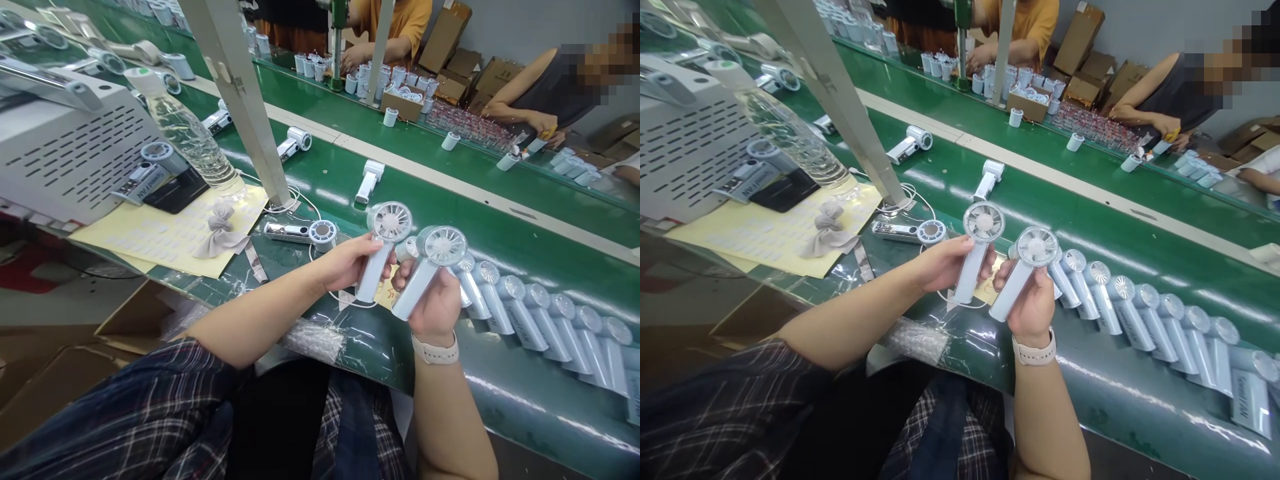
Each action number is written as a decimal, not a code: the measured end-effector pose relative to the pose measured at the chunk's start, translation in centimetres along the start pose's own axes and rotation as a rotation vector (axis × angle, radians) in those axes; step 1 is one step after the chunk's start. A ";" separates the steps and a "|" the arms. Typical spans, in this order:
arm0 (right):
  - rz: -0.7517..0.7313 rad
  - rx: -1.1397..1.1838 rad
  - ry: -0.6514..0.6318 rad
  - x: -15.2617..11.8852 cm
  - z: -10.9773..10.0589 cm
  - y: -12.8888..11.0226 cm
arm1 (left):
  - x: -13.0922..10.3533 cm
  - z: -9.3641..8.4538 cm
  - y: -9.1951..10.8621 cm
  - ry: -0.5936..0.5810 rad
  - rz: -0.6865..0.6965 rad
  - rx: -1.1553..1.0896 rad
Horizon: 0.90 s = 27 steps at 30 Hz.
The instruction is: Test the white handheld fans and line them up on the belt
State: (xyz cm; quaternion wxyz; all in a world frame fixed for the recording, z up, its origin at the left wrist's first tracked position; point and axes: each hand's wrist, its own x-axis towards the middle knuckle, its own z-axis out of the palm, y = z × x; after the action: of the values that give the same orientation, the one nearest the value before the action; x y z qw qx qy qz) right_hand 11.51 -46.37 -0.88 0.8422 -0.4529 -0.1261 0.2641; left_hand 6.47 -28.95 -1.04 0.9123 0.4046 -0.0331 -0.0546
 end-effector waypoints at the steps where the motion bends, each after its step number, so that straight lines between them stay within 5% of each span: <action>1: -0.011 0.007 0.000 0.0 -0.1 0.1 | 0.1 -0.1 0.0 -0.002 0.007 -0.010; 8: -0.112 0.009 -0.033 -0.1 -0.6 -0.3 | -0.1 -0.2 0.2 0.055 0.059 0.100; 18: -0.184 0.026 0.181 0.0 -0.7 -0.3 | -0.4 0.3 0.4 0.005 0.120 0.212; 27: -0.179 0.040 0.288 0.5 -0.2 0.0 | -0.1 0.4 0.2 0.117 0.072 0.280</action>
State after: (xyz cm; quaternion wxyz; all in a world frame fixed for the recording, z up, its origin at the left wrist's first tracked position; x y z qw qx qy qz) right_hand 11.99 -46.24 -1.04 0.8806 -0.4560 -0.0387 0.1227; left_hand 6.36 -29.08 -0.65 0.8486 0.5290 -0.0018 0.0072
